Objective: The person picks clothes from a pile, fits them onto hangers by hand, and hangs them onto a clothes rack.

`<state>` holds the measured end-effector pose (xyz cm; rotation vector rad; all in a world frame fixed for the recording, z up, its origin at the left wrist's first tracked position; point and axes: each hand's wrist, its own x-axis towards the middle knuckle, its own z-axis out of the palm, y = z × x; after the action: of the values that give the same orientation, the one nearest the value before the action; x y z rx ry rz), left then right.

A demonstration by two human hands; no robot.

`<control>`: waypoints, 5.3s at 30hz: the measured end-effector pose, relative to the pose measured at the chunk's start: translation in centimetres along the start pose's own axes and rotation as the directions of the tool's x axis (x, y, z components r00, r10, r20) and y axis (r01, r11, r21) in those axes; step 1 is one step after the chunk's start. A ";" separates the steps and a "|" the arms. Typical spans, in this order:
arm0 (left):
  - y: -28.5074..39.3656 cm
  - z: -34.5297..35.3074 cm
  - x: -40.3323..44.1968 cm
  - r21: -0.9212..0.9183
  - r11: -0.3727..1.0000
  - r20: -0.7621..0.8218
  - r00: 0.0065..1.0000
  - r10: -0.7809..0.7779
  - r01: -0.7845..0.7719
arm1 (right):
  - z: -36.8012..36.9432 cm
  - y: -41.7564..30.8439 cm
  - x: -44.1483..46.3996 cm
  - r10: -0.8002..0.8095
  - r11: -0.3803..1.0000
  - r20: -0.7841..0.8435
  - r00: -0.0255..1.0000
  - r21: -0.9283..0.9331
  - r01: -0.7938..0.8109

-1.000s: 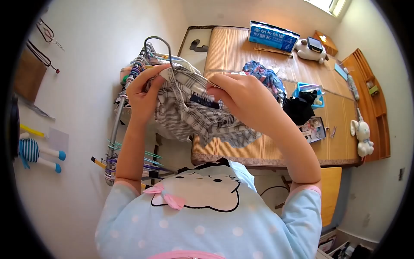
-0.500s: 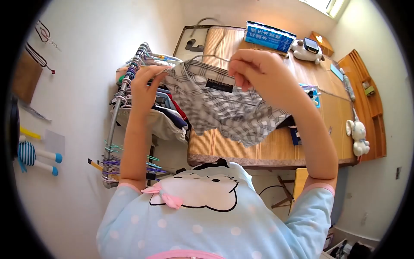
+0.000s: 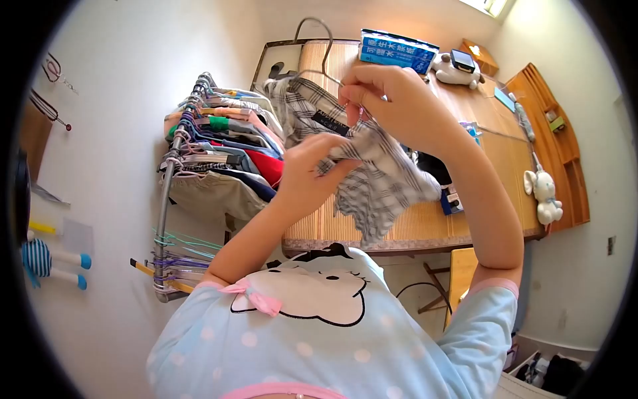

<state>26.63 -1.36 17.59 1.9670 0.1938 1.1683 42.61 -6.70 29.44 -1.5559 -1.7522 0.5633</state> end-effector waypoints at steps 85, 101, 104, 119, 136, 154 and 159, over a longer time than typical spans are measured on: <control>-4.5 -20.6 -32.4 0.941 -0.108 -0.297 0.631 -0.716 0.320 | 40.0 3.4 14.3 -0.042 0.933 0.470 0.882 0.335 -0.134; -5.4 -19.5 -27.2 0.855 0.071 -0.363 0.690 -0.626 0.514 | 44.8 4.9 17.5 -0.348 0.926 0.043 0.937 0.174 0.336; -7.0 -19.5 -24.6 0.807 0.155 -0.386 0.706 -0.594 0.570 | 40.4 8.7 11.9 -0.230 0.956 -0.001 0.973 0.185 0.226; -15.1 2.4 -15.0 0.641 0.648 0.309 0.635 -0.708 0.410 | 26.9 42.4 -18.4 0.938 0.348 -0.048 0.345 0.108 -0.931; -16.6 11.0 -13.6 0.385 0.239 0.183 0.180 -0.966 0.892 | 25.8 54.0 -9.9 0.913 -0.243 0.312 0.263 0.933 -0.265; -16.2 12.6 -1.8 -0.667 -0.137 0.605 0.424 -0.674 0.732 | 10.2 29.4 -17.0 0.470 0.130 0.315 0.824 0.899 -0.418; -10.4 9.3 -2.6 -0.309 0.177 0.789 0.356 -0.501 0.934 | 10.6 24.9 -13.4 0.551 -0.385 0.131 0.825 0.916 0.112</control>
<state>35.18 -1.17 6.25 1.0125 0.3110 -0.1068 51.44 -13.89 1.46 -0.4621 0.0606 1.3281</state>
